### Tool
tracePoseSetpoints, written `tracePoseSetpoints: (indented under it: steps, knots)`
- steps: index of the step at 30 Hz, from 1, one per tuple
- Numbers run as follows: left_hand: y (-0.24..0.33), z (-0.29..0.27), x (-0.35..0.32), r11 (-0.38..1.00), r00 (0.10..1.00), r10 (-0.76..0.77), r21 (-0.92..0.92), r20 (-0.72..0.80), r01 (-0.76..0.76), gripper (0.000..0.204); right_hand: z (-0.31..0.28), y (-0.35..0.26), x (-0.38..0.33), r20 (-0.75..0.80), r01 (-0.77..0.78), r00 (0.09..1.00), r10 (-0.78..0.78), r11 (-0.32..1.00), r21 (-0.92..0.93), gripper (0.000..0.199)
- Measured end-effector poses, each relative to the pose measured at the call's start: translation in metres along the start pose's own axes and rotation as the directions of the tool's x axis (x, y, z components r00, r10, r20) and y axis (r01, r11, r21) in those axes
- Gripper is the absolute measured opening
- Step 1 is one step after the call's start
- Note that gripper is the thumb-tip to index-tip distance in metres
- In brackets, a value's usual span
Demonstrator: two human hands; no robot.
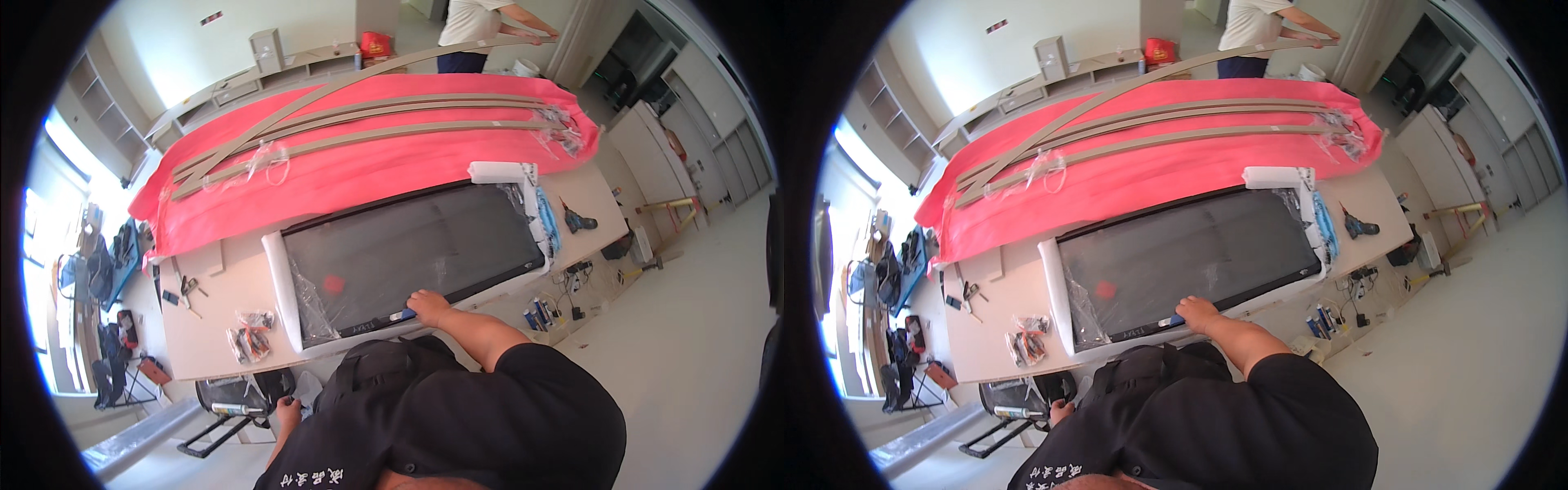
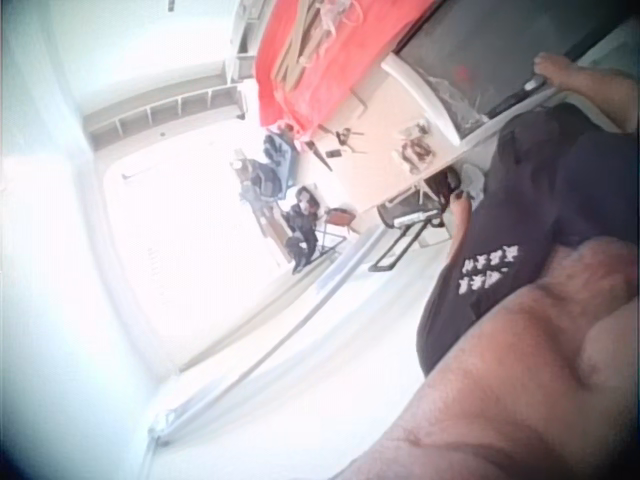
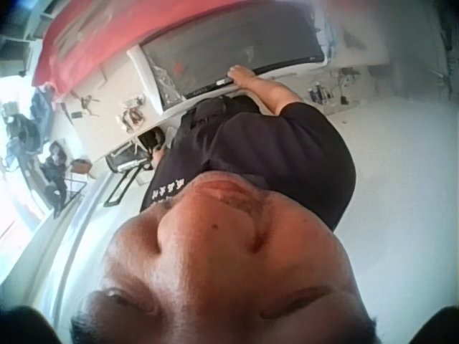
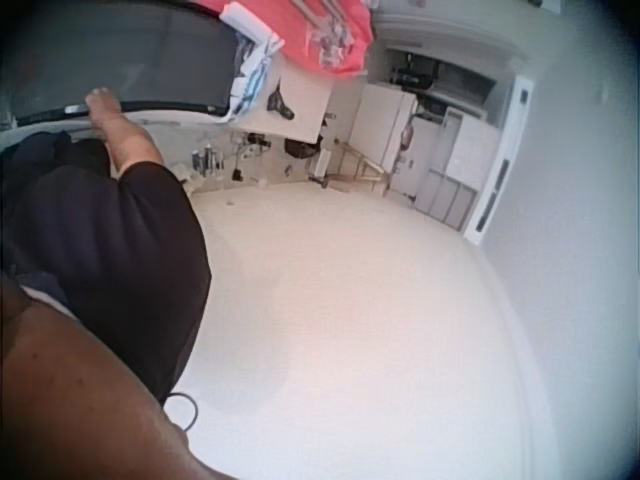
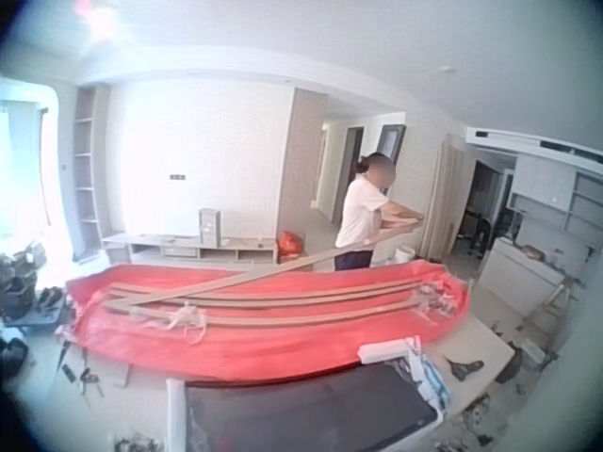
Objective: The person assembles a window frame by peeling protective film from the glass, applying sealant from a tube, positioning metal brackets, and securing them with a power drill.
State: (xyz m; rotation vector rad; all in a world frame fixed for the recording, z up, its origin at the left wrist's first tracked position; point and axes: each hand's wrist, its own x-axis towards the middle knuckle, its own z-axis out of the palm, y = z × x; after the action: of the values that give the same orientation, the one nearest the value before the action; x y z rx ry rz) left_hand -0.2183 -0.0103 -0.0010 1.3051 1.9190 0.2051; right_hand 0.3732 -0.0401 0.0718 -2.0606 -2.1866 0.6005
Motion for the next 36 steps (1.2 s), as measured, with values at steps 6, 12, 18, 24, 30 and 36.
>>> tracePoseSetpoints:
  steps: [6, 12, 18, 24, 30, 36]
  knots:
    - [0.035, 0.009, -0.035, 0.839, 0.814, 0.537, 0.243, -0.223, -0.487, 0.036, 0.002, -0.003, -0.010, -0.097, -0.058, 0.993, 0.063, 0.997, 0.054, 0.025]
    - [0.247, 0.007, -0.039, 0.642, 0.642, 0.766, -0.003, 0.041, -0.767, 0.021, 0.005, -0.002, -0.021, -0.147, -0.065, 0.986, 0.074, 0.996, 0.069, 0.025]
    - [0.272, 0.055, 0.013, 0.239, 0.449, 0.749, 0.434, 0.486, -0.869, 0.050, 0.006, -0.005, -0.018, -0.127, -0.106, 0.986, 0.112, 0.993, 0.049, 0.028]
    - [0.287, 0.054, 0.016, -0.023, 0.384, 0.602, 0.496, 0.700, -0.868, 0.042, 0.017, -0.006, -0.026, -0.270, -0.110, 0.954, 0.134, 0.989, 0.099, 0.030]
    - [0.301, 0.054, 0.018, -0.164, 0.406, 0.543, 0.567, 0.735, -0.807, 0.025, 0.021, -0.010, -0.032, -0.296, -0.111, 0.945, 0.140, 0.987, 0.114, 0.024]
    - [0.287, 0.074, 0.048, -0.273, 0.399, 0.474, 0.563, 0.784, -0.780, 0.024, 0.017, -0.014, -0.015, -0.215, -0.103, 0.971, 0.106, 0.994, 0.026, 0.022]
